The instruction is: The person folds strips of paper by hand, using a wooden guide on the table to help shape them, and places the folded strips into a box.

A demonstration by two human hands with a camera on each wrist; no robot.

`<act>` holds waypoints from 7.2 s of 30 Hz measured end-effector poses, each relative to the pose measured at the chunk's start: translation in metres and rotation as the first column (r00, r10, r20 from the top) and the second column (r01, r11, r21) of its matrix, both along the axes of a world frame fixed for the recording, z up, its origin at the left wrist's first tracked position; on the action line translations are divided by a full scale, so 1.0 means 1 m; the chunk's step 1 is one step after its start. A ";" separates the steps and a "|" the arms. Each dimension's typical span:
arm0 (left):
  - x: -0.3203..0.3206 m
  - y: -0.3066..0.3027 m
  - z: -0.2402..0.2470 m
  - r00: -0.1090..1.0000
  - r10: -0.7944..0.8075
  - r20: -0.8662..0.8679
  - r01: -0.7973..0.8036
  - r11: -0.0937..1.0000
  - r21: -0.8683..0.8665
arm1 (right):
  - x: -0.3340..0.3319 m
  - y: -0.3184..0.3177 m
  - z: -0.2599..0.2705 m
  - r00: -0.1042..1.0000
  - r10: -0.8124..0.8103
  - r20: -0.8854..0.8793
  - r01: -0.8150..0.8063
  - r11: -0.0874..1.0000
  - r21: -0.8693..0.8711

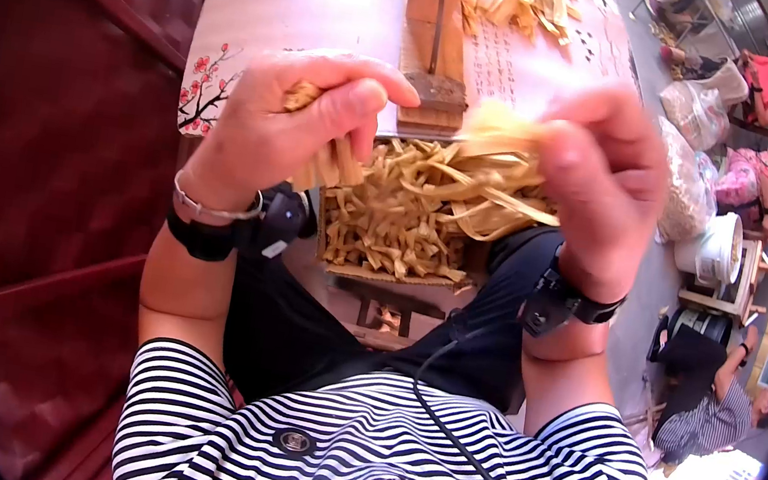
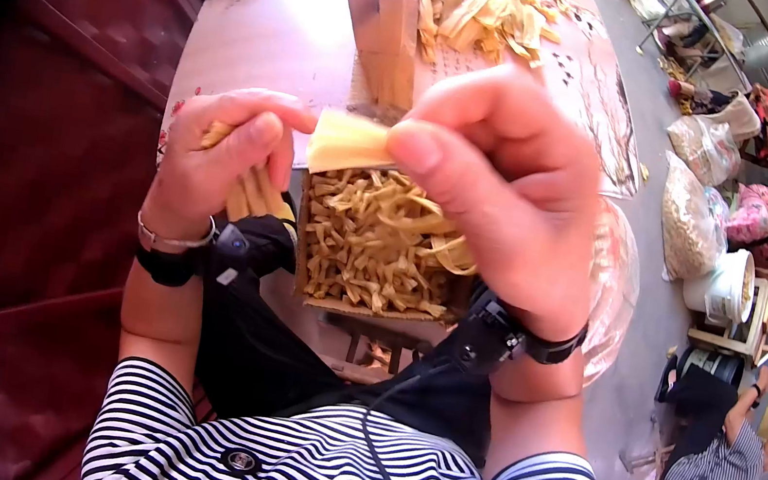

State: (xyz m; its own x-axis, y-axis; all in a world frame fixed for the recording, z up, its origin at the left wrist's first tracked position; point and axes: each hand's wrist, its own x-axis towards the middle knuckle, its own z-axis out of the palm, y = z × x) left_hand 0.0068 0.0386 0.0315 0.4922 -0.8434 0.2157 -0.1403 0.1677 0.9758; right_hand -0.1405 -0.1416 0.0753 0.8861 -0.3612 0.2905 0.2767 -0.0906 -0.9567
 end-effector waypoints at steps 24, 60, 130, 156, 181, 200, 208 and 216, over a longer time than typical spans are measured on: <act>-0.026 -0.031 -0.016 0.675 -0.687 -0.268 0.738 0.635 0.228 | 0.031 -0.030 -0.058 0.934 0.211 0.288 -0.054 0.880 -0.471; -0.019 -0.021 -0.036 0.631 0.137 0.763 -0.279 0.959 0.058 | 0.026 0.003 -0.087 0.969 0.028 -0.244 -0.161 0.823 -0.545; -0.016 -0.032 -0.043 0.586 0.407 0.701 -0.285 0.913 -0.292 | 0.032 0.011 -0.090 0.968 0.199 -0.153 -0.044 0.736 0.676; -0.010 -0.021 -0.034 0.951 0.021 -0.307 -0.017 1.000 0.017 | 0.026 -0.002 -0.075 0.799 0.341 -0.496 -0.165 0.917 0.364; -0.022 -0.040 -0.033 0.875 0.427 0.226 -0.399 0.903 -0.162 | 0.039 -0.017 -0.083 0.961 -0.071 0.266 0.220 0.779 -0.587; -0.019 -0.031 -0.018 0.492 0.042 0.870 -0.070 0.998 -0.009 | 0.032 -0.018 -0.089 0.672 0.669 -0.317 -0.430 0.701 0.569; -0.021 -0.034 -0.030 0.522 0.361 0.773 -0.206 0.933 -0.296 | 0.029 0.004 -0.095 0.908 0.374 -0.189 -0.149 0.709 0.689; -0.020 -0.032 -0.023 0.744 0.144 0.653 -0.203 0.979 0.016 | 0.025 0.000 -0.084 1.000 0.017 0.024 -0.002 0.861 -0.509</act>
